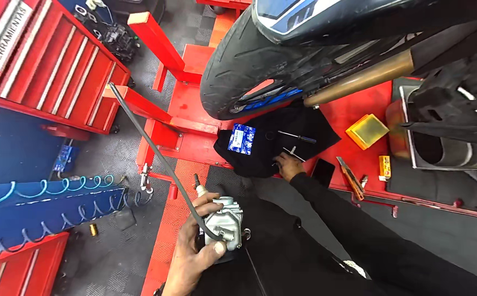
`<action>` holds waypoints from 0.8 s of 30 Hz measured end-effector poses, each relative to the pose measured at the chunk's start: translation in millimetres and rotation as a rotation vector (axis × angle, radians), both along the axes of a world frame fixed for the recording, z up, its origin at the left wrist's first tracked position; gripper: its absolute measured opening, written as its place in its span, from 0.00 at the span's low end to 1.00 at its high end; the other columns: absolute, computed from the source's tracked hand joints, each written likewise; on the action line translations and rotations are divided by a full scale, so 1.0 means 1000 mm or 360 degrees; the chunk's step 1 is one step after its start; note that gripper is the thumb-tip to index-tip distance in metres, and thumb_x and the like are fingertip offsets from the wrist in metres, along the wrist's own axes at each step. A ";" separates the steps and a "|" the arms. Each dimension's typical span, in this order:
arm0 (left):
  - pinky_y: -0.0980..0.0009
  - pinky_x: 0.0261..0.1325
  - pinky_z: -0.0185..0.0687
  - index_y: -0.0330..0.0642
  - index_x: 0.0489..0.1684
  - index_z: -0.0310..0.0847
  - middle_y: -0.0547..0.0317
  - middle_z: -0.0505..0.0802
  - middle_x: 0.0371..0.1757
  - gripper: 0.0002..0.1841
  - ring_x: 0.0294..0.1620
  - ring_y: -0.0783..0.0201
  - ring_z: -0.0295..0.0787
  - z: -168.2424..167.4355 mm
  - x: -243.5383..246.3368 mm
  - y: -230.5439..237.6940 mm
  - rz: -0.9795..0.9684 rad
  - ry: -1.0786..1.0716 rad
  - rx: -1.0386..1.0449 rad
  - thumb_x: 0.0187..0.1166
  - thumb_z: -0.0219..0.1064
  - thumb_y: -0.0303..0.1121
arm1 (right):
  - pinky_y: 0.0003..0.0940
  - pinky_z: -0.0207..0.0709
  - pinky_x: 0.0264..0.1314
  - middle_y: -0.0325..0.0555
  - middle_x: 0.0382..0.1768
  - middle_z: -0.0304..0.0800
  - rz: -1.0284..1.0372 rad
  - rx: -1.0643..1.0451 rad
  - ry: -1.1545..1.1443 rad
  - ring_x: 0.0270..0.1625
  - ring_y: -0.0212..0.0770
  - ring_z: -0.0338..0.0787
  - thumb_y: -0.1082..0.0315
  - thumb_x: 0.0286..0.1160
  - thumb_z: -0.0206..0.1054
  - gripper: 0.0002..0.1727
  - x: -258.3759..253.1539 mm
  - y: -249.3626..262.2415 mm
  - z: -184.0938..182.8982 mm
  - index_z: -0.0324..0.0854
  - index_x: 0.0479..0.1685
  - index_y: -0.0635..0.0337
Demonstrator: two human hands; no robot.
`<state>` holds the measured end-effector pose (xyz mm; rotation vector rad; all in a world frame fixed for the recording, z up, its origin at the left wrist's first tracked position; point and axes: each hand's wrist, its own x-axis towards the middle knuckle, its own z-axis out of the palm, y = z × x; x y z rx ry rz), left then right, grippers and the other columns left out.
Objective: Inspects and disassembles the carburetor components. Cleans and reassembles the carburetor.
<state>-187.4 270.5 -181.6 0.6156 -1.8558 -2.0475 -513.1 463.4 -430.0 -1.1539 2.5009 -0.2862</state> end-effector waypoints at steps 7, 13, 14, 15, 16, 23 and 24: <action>0.52 0.83 0.71 0.47 0.65 0.85 0.43 0.78 0.79 0.33 0.83 0.44 0.69 -0.002 -0.002 0.003 -0.0120 0.0142 0.0006 0.63 0.78 0.58 | 0.65 0.83 0.59 0.58 0.59 0.90 0.0023 0.0056 -0.0098 0.57 0.61 0.92 0.67 0.81 0.66 0.18 -0.012 -0.005 0.005 0.85 0.68 0.52; 0.49 0.82 0.72 0.45 0.66 0.84 0.40 0.77 0.80 0.35 0.83 0.41 0.69 -0.003 0.000 0.008 -0.0094 0.0143 0.0022 0.63 0.79 0.58 | 0.65 0.84 0.56 0.61 0.59 0.88 -0.0014 0.0218 -0.0047 0.56 0.63 0.91 0.66 0.79 0.66 0.13 -0.010 -0.010 0.005 0.86 0.59 0.58; 0.49 0.83 0.71 0.44 0.69 0.82 0.40 0.77 0.80 0.37 0.83 0.41 0.69 -0.002 0.001 0.008 -0.0090 0.0144 0.0041 0.62 0.80 0.57 | 0.66 0.84 0.55 0.62 0.59 0.88 -0.0022 0.0232 -0.0047 0.56 0.64 0.91 0.66 0.79 0.66 0.14 -0.008 -0.012 0.006 0.86 0.59 0.58; 0.48 0.83 0.70 0.43 0.72 0.79 0.40 0.76 0.80 0.39 0.83 0.40 0.68 -0.002 0.001 0.009 -0.0092 0.0154 0.0063 0.62 0.80 0.56 | 0.67 0.84 0.56 0.62 0.59 0.88 -0.0037 0.0184 -0.0054 0.57 0.64 0.91 0.67 0.79 0.66 0.14 -0.006 -0.014 0.008 0.86 0.59 0.59; 0.48 0.84 0.70 0.42 0.75 0.75 0.40 0.76 0.80 0.41 0.83 0.41 0.69 -0.002 0.001 0.009 -0.0093 0.0161 0.0082 0.61 0.81 0.54 | 0.66 0.84 0.56 0.61 0.57 0.89 -0.0058 0.0061 -0.0061 0.56 0.63 0.92 0.67 0.78 0.67 0.13 -0.003 -0.015 0.014 0.86 0.57 0.60; 0.51 0.80 0.76 0.44 0.82 0.67 0.45 0.79 0.79 0.47 0.78 0.45 0.76 0.003 0.000 0.012 -0.0103 0.0011 0.0030 0.60 0.81 0.55 | 0.39 0.93 0.53 0.47 0.46 0.94 0.0440 -0.1657 -0.0993 0.49 0.40 0.94 0.75 0.71 0.74 0.04 0.080 -0.061 0.213 0.89 0.41 0.64; 0.53 0.78 0.77 0.44 0.82 0.67 0.46 0.80 0.78 0.47 0.77 0.47 0.77 0.003 -0.001 0.012 -0.0109 -0.0004 0.0042 0.60 0.81 0.56 | 0.39 0.93 0.55 0.47 0.47 0.94 0.0618 -0.1725 -0.1115 0.51 0.40 0.94 0.76 0.70 0.74 0.03 0.087 -0.064 0.235 0.89 0.40 0.63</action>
